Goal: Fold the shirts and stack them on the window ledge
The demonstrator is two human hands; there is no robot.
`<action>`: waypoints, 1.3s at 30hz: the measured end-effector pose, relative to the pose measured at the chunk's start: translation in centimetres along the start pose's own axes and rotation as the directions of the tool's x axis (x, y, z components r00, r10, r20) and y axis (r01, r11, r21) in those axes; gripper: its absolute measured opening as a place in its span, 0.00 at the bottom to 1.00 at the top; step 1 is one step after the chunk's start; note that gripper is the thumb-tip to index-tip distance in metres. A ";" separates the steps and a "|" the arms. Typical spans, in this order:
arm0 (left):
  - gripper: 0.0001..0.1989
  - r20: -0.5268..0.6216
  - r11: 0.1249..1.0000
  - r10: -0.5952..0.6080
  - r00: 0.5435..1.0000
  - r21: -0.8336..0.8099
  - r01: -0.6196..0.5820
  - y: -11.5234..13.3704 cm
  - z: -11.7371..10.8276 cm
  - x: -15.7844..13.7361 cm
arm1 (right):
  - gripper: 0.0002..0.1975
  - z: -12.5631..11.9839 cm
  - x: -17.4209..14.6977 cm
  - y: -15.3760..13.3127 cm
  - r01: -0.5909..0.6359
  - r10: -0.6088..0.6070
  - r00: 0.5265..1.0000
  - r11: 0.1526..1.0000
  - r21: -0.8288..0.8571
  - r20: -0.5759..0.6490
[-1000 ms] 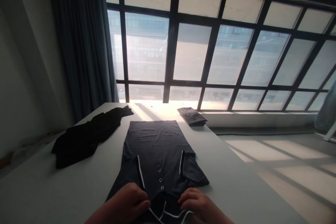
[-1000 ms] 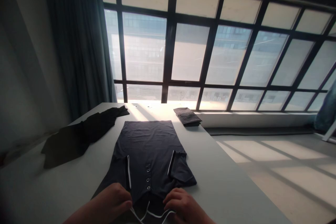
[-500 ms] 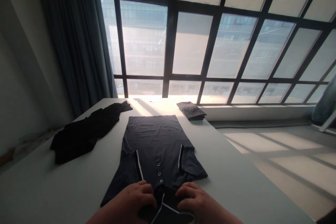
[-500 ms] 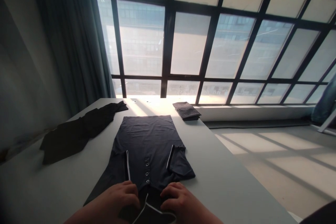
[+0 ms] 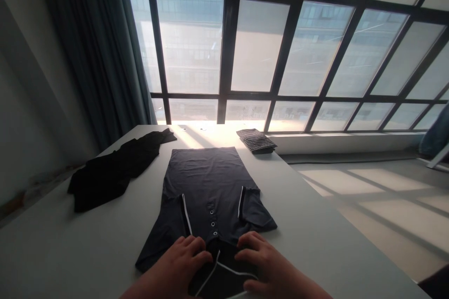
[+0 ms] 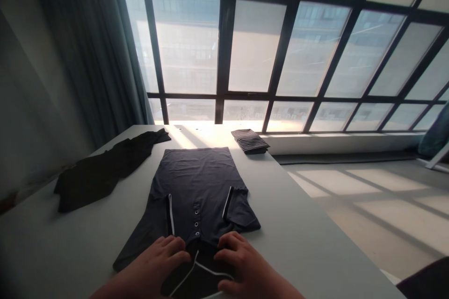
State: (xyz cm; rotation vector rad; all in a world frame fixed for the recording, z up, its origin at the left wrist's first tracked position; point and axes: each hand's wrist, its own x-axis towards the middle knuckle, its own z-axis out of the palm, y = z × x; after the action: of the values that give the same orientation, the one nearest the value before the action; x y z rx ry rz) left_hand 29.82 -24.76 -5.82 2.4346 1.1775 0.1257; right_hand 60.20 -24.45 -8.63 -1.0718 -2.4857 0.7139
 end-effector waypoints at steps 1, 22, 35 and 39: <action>0.32 -0.020 0.999 -0.046 0.999 0.026 0.047 0.0 0.7 0.0 | 0.22 0.4 0.1 -0.3 -0.055 0.054 0.998 0.998 -0.037 -0.018; 0.33 -0.143 0.957 -0.241 0.960 0.131 0.260 1.6 -0.4 6.6 | 0.09 -3.4 9.9 -0.1 -0.153 0.208 0.944 0.964 -0.219 0.255; 0.07 -0.322 0.887 -0.195 0.926 -0.461 0.027 -1.6 1.2 9.2 | 0.12 -5.6 8.5 1.2 -0.307 0.297 0.936 0.952 0.021 0.191; 0.10 -0.389 0.859 -0.224 0.894 -0.511 -0.007 -1.8 1.9 9.3 | 0.09 -6.7 7.7 0.6 -0.409 0.407 0.899 0.912 -0.021 0.162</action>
State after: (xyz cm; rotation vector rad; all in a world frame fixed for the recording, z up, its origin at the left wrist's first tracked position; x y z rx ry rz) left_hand 34.88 -17.30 -9.22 1.9115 1.2649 0.8759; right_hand 58.69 -16.26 -2.70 -1.6170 -2.4011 0.9693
